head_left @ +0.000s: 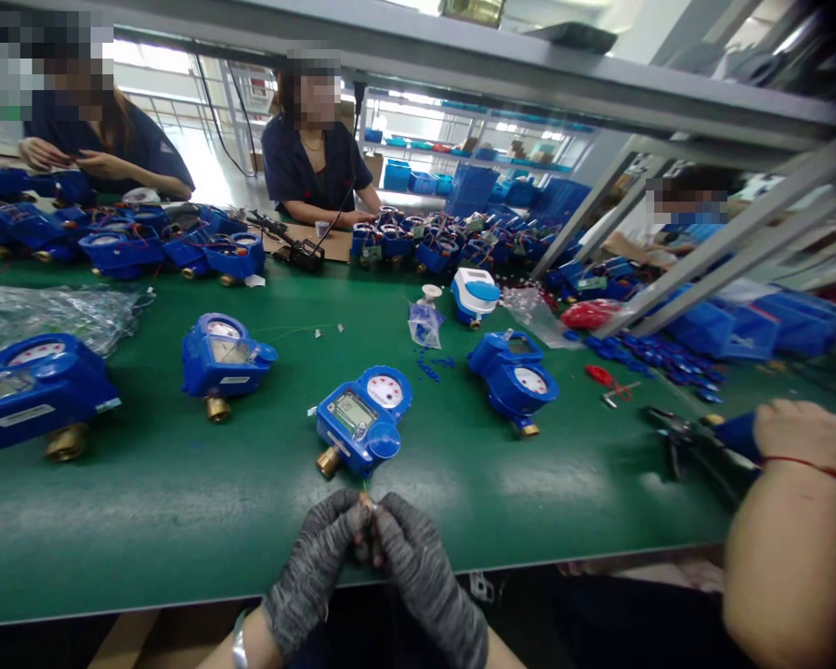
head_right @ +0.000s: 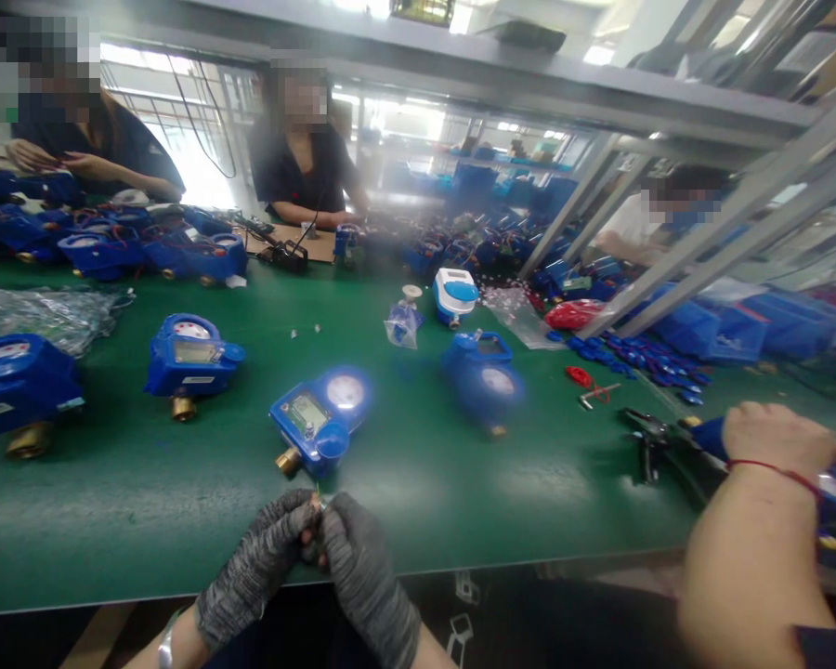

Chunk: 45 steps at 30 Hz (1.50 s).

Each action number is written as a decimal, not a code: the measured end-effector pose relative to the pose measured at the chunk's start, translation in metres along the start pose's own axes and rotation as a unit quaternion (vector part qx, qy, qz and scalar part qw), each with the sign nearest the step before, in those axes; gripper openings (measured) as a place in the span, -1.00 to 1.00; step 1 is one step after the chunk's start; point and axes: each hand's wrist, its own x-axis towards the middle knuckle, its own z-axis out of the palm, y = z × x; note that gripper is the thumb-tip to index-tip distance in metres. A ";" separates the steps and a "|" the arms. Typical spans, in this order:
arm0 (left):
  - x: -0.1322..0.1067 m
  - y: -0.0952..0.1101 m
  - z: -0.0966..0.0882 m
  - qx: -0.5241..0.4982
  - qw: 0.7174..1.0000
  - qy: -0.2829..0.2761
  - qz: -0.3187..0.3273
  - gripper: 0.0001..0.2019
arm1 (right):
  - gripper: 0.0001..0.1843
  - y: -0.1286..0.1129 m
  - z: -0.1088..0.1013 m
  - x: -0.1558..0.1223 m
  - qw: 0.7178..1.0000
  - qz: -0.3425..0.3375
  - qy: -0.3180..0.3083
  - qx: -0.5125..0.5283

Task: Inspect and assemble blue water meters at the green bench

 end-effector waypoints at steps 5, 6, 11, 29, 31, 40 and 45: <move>-0.003 0.005 -0.011 0.034 0.999 0.016 -0.013 -0.58 | -0.73 0.009 -0.001 -0.011 0.962 -0.182 0.041 -0.198; -0.003 0.004 -0.012 0.035 0.999 0.021 -0.015 -0.58 | -0.73 0.009 0.000 -0.010 0.972 -0.159 0.027 -0.171; 0.001 -0.002 -0.011 0.025 0.999 0.030 -0.001 -0.62 | -0.59 0.004 0.004 0.007 0.977 0.139 -0.113 0.119; 0.015 -0.008 -0.011 -0.068 0.997 0.047 0.007 -0.60 | -0.49 0.002 0.013 0.018 0.999 0.045 -0.027 0.013; 0.017 -0.009 -0.011 -0.087 0.995 0.056 0.005 -0.60 | -0.53 0.002 0.016 0.013 0.999 0.024 0.014 -0.026; 0.021 -0.007 -0.008 -0.092 0.994 0.051 -0.020 -0.61 | -0.50 0.005 0.010 0.030 0.970 0.166 -0.125 0.129; 0.024 -0.007 -0.007 -0.108 0.992 0.059 -0.031 -0.54 | -0.52 0.001 0.014 0.025 0.994 0.092 -0.046 0.022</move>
